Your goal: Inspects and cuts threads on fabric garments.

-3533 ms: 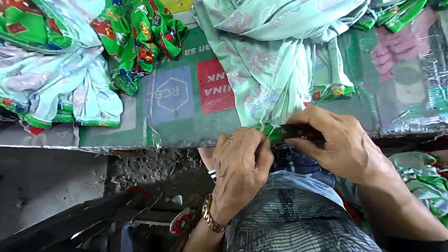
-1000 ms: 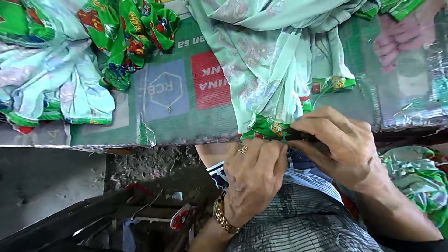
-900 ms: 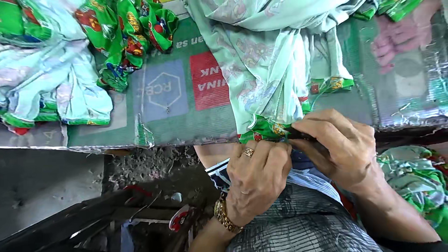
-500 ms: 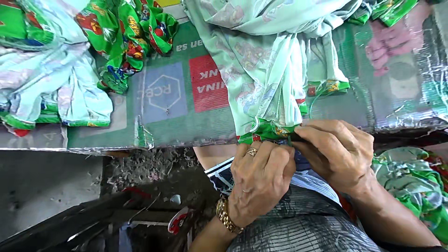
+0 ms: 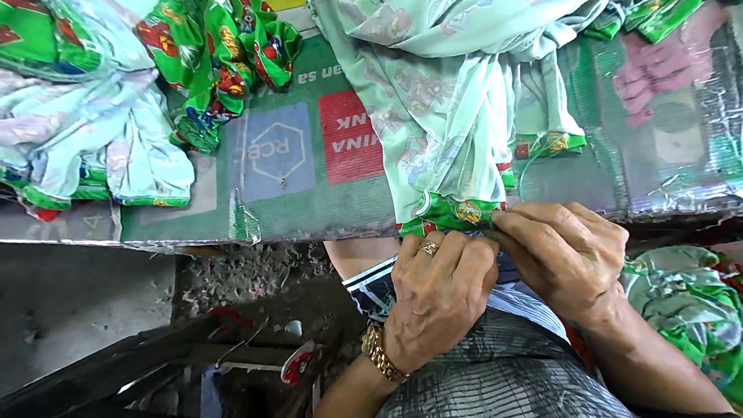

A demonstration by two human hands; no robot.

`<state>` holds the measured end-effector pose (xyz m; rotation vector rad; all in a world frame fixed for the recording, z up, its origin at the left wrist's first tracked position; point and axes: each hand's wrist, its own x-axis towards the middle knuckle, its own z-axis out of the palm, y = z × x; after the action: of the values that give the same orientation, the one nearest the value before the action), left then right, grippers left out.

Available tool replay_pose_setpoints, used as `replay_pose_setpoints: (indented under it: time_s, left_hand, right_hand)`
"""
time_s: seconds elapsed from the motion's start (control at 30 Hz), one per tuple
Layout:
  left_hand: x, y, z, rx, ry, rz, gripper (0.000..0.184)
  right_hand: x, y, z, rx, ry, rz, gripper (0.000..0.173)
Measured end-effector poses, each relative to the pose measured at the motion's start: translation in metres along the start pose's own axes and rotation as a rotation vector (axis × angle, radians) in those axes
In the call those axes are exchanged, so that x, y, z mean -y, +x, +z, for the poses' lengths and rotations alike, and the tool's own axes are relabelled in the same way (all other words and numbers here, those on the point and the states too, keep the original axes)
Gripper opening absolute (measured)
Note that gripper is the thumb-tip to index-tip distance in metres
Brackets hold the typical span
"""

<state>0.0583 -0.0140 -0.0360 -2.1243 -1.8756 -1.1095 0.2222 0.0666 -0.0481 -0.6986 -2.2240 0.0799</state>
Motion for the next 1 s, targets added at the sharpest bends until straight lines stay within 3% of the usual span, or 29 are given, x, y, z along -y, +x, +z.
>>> replay_pose_setpoints:
  time_s: [0.13,0.27,0.37,0.5,0.87,1.0]
  left_hand:
    - [0.004,-0.002,-0.007,-0.042,-0.056,-0.044,0.017]
    - [0.013,0.011,-0.014,-0.003,0.117,-0.086,0.023]
    - [0.018,0.017,-0.014,0.1,0.208,-0.072,0.013]
    - [0.021,0.012,-0.021,0.09,0.102,-0.118,0.013]
    - [0.023,0.005,-0.021,-0.033,-0.145,-0.211,0.011]
    - [0.021,0.003,-0.023,-0.022,-0.343,-0.201,0.008]
  right_hand:
    - [0.0,0.009,-0.01,0.03,0.225,0.134,0.016]
    - [0.001,0.025,-0.021,0.084,0.633,0.294,0.025]
    - [0.003,0.035,-0.014,0.181,0.528,0.315,0.024]
    - [0.002,0.034,-0.013,0.249,0.438,0.319,0.025]
    - [0.005,0.032,-0.009,0.234,0.315,0.202,0.02]
    - [0.008,0.033,-0.006,0.215,0.287,0.193,0.02]
